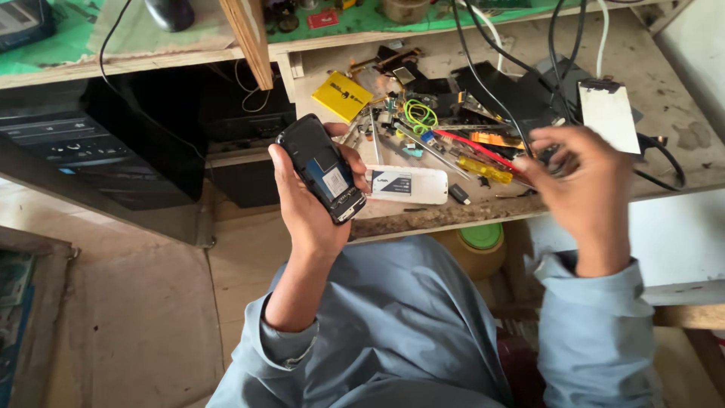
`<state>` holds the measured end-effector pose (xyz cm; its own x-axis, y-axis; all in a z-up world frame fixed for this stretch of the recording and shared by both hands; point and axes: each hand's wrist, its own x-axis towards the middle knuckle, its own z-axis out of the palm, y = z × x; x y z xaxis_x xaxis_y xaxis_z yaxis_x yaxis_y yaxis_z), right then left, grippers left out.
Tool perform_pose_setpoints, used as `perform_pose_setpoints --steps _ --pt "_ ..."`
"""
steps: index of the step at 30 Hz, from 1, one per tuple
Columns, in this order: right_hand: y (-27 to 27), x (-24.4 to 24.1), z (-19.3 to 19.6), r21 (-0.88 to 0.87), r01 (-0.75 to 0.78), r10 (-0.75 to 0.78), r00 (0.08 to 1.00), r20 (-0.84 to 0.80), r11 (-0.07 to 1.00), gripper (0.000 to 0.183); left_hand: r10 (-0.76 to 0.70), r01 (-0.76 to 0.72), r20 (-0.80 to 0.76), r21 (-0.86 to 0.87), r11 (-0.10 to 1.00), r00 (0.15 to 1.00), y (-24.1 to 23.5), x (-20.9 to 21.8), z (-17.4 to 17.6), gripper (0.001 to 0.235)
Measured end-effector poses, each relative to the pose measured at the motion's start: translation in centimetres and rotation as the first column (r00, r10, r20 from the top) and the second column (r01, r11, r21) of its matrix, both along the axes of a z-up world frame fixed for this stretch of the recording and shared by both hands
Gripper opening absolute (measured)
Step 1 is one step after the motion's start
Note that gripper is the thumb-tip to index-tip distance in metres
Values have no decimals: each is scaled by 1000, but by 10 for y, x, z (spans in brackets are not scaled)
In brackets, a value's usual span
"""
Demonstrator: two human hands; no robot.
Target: The person removes the back cover and battery from a feature phone, then uses a screwdriver to remove screws and separate the front casing from the internal components. The person continues to separate the screen and keypad assembly from the main body.
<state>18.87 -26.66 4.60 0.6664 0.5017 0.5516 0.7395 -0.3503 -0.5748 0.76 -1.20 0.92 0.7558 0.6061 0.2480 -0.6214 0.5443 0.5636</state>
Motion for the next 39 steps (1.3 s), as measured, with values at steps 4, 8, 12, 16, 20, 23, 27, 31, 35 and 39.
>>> perform_pose_setpoints --steps 4,8,12,16,20,23,27,31,35,39 --pt "-5 9 -13 -102 191 -188 981 43 976 17 -14 15 -34 52 999 999 0 0 1 77" --pt "-15 38 -20 -192 317 -241 910 338 929 8 -24 26 -35 58 998 999 0 0 0 77" --pt "-12 64 -31 -141 276 -224 926 302 951 9 8 -4 -37 90 996 999 -1 0 -1 76" --pt "-8 73 -28 -185 246 -179 930 320 951 15 -19 21 -31 63 998 999 0 0 -4 76" --pt "-6 75 -24 -244 254 -179 940 291 936 10 -27 28 -15 67 997 1000 0 2 -4 75" --pt "-4 78 -25 -287 297 -207 930 305 911 14 -12 14 -25 77 997 1000 -1 2 -5 75" --pt "-4 84 -31 -334 372 -235 893 385 866 24 -15 15 -7 81 997 1000 -1 1 -5 74" --pt "-7 89 -31 -363 356 -271 925 265 861 26 -9 10 -15 84 996 1000 -1 1 -4 74" --pt "-8 87 -35 -340 366 -261 912 317 866 34 -8 9 -20 88 996 1000 -1 3 -4 74" --pt "-8 82 -36 -221 335 -237 897 374 916 20 8 -6 -23 84 996 1000 -1 4 -6 75"
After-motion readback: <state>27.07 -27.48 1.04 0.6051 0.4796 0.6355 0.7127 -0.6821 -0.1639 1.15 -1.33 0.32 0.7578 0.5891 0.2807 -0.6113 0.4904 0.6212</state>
